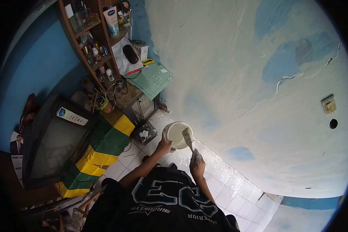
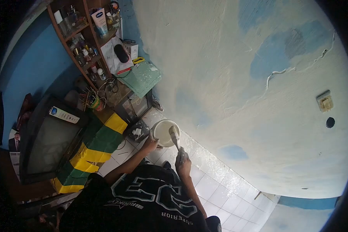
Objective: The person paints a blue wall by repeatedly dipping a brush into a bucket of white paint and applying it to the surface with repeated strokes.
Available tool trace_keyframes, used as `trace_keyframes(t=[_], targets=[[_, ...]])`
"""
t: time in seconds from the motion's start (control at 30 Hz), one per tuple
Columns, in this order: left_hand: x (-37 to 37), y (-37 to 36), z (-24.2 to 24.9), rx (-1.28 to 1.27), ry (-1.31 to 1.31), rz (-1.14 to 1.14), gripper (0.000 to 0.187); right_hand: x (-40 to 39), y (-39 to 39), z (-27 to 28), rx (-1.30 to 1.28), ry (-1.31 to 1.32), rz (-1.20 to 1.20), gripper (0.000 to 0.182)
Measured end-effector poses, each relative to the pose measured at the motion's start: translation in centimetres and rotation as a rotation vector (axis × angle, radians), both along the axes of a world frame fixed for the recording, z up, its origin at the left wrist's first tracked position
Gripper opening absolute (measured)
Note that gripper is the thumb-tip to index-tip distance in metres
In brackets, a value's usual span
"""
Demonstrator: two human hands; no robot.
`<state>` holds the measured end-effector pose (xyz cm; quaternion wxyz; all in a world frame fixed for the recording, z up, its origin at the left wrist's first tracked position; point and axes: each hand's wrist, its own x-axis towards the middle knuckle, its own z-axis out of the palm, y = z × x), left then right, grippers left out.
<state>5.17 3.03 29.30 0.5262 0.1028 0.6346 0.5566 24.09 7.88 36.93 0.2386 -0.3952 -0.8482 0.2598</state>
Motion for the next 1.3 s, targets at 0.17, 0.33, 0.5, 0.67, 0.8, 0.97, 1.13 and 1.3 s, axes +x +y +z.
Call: trace_keyframes(t=[0.17, 0.33, 0.5, 0.67, 0.8, 0.97, 1.13, 1.3], targets=[[-0.1, 0.1, -1.2, 0.017, 0.011, 0.010, 0.072, 0.0, 0.4, -0.8, 0.174, 0.096, 0.010, 0.027], [0.1, 0.2, -0.6, 0.025, 0.107, 0.001, 0.071, 0.0, 0.4, -0.4, 0.051, 0.088, -0.006, 0.023], [0.3, -0.3, -1.0, 0.049, 0.059, 0.014, 0.070, 0.1, 0.6, -0.5, 0.020, 0.001, -0.001, 0.025], [0.3, -0.6, -0.4, 0.010, 0.053, 0.009, 0.068, 0.2, 0.9, -1.3, 0.063, -0.031, 0.033, 0.025], [0.1, -0.6, -1.6, 0.028, 0.059, 0.013, 0.067, 0.0, 0.6, -0.8, 0.028, -0.009, 0.016, 0.025], [0.1, -0.4, -0.3, 0.013, 0.099, 0.008, 0.068, 0.1, 0.2, -1.5, 0.084, 0.057, -0.044, 0.025], [0.5, -0.5, 1.7, -0.051, 0.072, 0.003, 0.067, 0.0, 0.8, -1.7, -0.015, 0.004, -0.048, 0.024], [0.5, -0.8, 1.3, -0.024, 0.200, -0.057, 0.068, 0.5, 0.7, -2.5, 0.093, 0.068, -0.086, 0.023]])
